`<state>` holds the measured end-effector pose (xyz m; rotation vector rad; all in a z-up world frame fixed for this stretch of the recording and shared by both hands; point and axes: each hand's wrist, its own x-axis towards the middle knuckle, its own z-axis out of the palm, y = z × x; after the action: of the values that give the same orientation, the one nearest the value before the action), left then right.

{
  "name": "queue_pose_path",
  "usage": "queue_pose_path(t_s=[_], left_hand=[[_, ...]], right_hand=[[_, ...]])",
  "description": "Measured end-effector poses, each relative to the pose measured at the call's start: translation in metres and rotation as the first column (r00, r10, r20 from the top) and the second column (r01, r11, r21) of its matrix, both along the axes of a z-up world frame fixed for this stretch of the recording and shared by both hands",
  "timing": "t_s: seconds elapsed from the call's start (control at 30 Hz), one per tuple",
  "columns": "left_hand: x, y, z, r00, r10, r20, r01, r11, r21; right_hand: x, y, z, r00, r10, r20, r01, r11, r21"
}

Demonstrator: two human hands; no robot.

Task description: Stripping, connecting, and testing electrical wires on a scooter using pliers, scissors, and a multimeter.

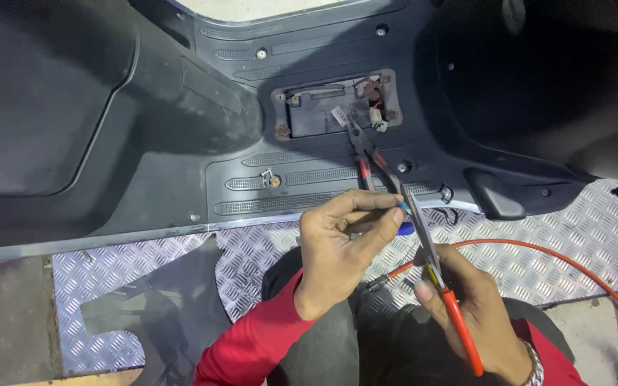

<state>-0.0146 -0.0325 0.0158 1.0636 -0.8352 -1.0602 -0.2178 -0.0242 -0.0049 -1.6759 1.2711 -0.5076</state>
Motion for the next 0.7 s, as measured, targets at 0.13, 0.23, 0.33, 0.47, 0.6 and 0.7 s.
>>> queue_pose_path(t_s=[0.13,0.23,0.33,0.47,0.6,0.7], left_hand=[[-0.0006,-0.0009,-0.0009,1.0,-0.002,0.024,0.002,1.0,-0.001],[-0.0022,-0.0014,-0.0049,1.0,0.001,0.029,-0.002,1.0,0.012],[-0.0031,-0.0018,-0.0068,1.0,0.004,0.025,-0.005,1.0,0.016],[-0.0038,-0.0022,-0.0074,1.0,0.007,0.026,-0.007,1.0,0.007],[-0.0029,-0.0019,-0.0074,1.0,-0.004,0.025,0.004,1.0,-0.015],[-0.0016,-0.0036,-0.0079,1.0,-0.028,0.005,0.028,1.0,-0.005]], right_hand=[[0.0014,0.0001,0.0011,1.0,-0.024,0.019,0.023,0.999,0.037],[0.0012,0.0002,0.0013,0.999,-0.036,0.0,0.036,0.998,0.053],[0.0013,-0.0004,0.0012,0.999,-0.046,-0.017,0.047,0.996,0.069],[0.0028,-0.0012,0.0016,0.998,-0.062,-0.022,0.064,0.994,0.092],[0.0033,-0.0008,0.0029,0.998,-0.059,-0.03,0.061,0.995,0.075],[-0.0034,-0.0021,-0.0034,0.994,-0.064,-0.094,0.066,0.998,0.022]])
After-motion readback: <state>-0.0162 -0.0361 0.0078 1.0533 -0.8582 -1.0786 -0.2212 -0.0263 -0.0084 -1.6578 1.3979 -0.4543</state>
